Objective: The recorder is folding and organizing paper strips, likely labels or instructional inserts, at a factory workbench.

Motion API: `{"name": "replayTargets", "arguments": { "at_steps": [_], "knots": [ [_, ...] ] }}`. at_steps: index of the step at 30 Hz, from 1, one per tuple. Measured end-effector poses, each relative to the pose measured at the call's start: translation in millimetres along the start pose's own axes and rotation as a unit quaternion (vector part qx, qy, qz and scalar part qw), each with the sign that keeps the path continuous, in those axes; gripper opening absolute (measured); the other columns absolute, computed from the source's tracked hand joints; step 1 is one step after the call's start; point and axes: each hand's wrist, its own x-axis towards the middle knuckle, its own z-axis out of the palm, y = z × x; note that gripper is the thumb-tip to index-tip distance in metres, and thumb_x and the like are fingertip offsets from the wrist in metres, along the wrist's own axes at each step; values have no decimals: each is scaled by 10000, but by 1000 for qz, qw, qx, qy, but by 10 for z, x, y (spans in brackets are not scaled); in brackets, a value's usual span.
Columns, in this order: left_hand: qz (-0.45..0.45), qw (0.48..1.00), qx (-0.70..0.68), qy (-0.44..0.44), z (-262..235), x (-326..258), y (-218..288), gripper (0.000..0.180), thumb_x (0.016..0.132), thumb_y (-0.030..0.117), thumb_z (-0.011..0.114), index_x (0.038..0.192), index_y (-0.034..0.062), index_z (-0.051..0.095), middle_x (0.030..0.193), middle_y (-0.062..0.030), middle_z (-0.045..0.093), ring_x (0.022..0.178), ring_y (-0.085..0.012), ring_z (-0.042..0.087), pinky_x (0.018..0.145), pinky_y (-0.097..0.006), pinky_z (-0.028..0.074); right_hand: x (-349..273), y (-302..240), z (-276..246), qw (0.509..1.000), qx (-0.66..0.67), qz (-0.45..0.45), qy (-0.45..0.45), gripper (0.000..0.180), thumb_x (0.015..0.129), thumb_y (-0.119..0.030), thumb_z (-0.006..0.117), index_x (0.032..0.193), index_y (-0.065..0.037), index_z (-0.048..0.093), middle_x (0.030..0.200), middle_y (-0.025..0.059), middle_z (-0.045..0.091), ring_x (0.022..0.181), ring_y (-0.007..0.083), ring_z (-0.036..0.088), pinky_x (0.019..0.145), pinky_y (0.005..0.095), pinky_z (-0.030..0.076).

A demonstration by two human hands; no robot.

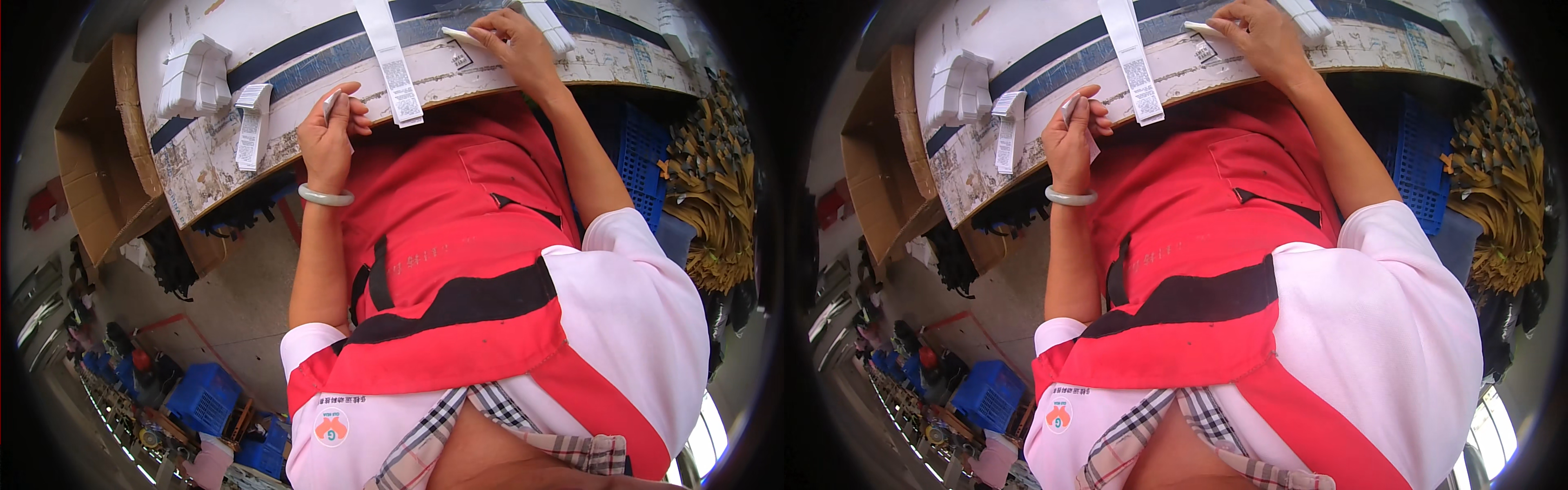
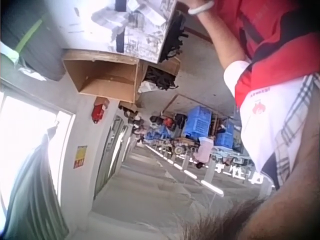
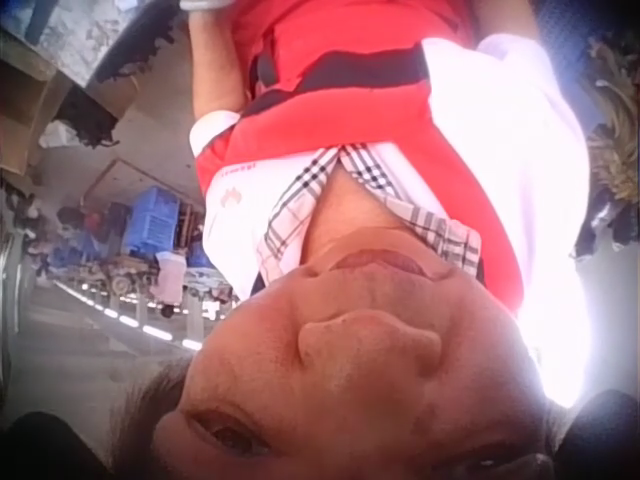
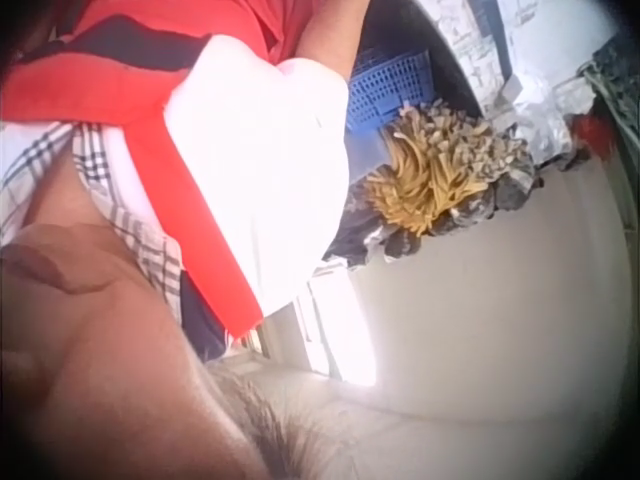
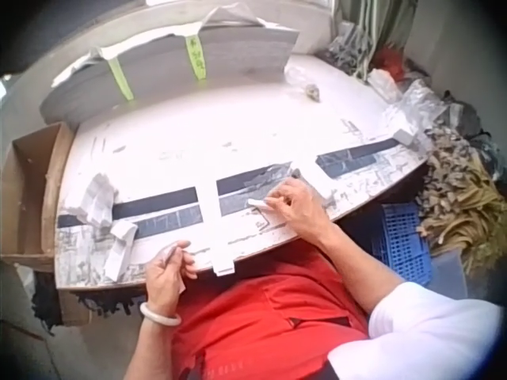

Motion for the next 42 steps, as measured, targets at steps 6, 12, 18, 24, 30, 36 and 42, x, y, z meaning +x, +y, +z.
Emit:
{"name": "replayTargets", "arguments": {
  "at_steps": [6,12,18,24,30,36,42],
  "knots": [
    [2,1000,1,7,24,3,32,278,1025,177,508,1165,-28,634,846,-49,635,687,-88,594,625,-221,525,-36,-53,73,996,-34,-83,7,184,885,-241,700,962,-76,729,925,36,660,847,212,602,723,306,480],
    [3,1000,-3,7,8,8,25,286,1027,189,506,1170,-26,629,852,-47,632,699,-90,596,634,-224,524,-5,-216,110,994,-89,-45,53,166,878,-221,706,974,-88,731,938,44,660,851,213,606,735,316,488],
    [-13,999,-50,-15,-25,20,56,298,1033,184,485,1185,-41,606,820,-39,613,681,-97,591,637,-227,518,122,-914,375,979,72,-192,24,149,816,-171,729,901,-50,710,966,115,625,926,312,579,809,392,476],
    [-34,999,-2,-12,-55,-9,125,248,994,173,575,1149,-5,651,850,-26,619,670,-73,565,620,-196,474,119,-681,713,972,24,-233,30,108,875,-153,711,954,-87,744,983,27,625,861,166,600,761,288,489],
    [242,951,190,-32,42,35,311,201,850,48,741,1046,10,714,932,-49,674,791,-45,576,662,-179,456,-99,-1053,331,928,320,-69,-176,125,874,-134,715,984,-86,754,990,-10,582,847,82,519,746,211,432],
    [120,985,125,7,61,-83,269,168,861,75,744,1017,14,724,815,1,667,690,-48,583,582,-179,462,-56,-1065,193,935,274,-35,-224,215,877,-169,722,1063,-62,703,917,0,633,793,82,561,741,238,495],
    [57,994,88,30,140,-160,285,169,864,94,743,991,-15,724,841,-24,689,744,-61,589,656,-215,481,-96,-1034,239,904,349,-41,-245,216,891,-203,711,994,-13,697,889,55,690,851,130,648,805,257,524]
  ]
}}
